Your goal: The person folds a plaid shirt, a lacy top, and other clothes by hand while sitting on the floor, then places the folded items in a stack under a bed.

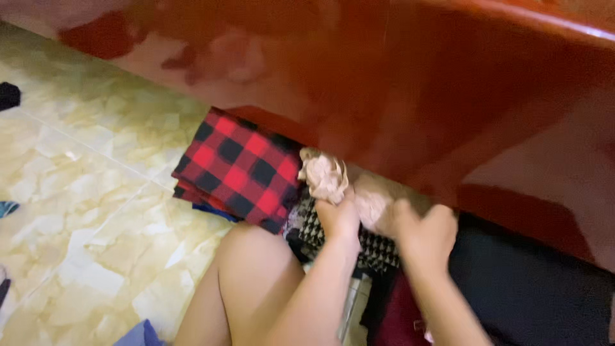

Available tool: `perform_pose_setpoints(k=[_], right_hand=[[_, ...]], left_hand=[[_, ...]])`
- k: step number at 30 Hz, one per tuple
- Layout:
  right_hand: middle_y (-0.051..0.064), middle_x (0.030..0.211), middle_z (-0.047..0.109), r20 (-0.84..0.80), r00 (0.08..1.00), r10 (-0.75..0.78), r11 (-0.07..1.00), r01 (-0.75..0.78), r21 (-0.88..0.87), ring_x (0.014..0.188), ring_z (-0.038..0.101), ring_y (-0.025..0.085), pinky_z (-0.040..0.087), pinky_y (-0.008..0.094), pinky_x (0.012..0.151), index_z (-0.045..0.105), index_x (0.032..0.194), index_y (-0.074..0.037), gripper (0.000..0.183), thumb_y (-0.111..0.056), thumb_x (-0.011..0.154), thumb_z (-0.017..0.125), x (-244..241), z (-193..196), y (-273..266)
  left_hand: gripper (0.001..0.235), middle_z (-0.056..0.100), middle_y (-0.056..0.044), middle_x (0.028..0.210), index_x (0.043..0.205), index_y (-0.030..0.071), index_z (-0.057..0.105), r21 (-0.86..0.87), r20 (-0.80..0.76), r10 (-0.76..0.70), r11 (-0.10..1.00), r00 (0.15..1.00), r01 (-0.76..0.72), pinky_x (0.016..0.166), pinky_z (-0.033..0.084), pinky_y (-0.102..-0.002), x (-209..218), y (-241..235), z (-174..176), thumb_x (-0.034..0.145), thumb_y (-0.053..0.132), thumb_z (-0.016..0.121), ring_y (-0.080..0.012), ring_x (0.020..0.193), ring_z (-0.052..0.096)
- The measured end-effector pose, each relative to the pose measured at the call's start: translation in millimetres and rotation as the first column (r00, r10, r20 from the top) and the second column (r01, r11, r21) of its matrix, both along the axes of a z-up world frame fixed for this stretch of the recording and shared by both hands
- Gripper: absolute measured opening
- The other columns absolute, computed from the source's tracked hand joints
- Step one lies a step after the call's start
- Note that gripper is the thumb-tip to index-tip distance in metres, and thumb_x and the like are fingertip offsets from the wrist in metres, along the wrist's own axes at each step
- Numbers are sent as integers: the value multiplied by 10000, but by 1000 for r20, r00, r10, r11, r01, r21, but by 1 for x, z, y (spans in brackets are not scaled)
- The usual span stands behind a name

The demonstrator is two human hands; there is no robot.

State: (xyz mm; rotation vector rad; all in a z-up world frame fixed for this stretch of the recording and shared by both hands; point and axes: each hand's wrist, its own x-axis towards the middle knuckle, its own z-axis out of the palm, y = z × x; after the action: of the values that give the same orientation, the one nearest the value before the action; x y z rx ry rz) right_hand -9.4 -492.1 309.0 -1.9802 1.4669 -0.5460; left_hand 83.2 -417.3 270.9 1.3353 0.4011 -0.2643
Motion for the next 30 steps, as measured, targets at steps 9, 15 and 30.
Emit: perform_pose_setpoints(k=[9,15,30], right_hand=[[68,1613,269,-439,770,464,716,-617,-326,1495,159,358,190,739,1072,364,1500,-355,687,-209,840,491,12,8,91],[59,1643,137,-443,740,506,749,-632,-198,1508,79,347,168,694,1106,192,1552,-404,760,-149,884,449,16,15,84],[40,1524,337,-467,712,524,607,-697,-381,1479,195,301,228,678,1055,431,1445,-214,629,-377,843,514,3,-39,44]], left_hand=[[528,687,-229,1165,1184,-14,660,29,141,-3,1000,990,-1,1007,482,-464,-12,55,25,770,302,747,-320,1216,596],[482,724,-184,935,996,-18,718,327,-34,-8,945,999,18,850,545,-458,23,43,-12,747,395,722,-373,1016,689],[210,613,-142,982,995,4,614,502,848,-530,821,-33,-273,853,449,-405,-34,68,75,802,33,538,-329,927,550]])
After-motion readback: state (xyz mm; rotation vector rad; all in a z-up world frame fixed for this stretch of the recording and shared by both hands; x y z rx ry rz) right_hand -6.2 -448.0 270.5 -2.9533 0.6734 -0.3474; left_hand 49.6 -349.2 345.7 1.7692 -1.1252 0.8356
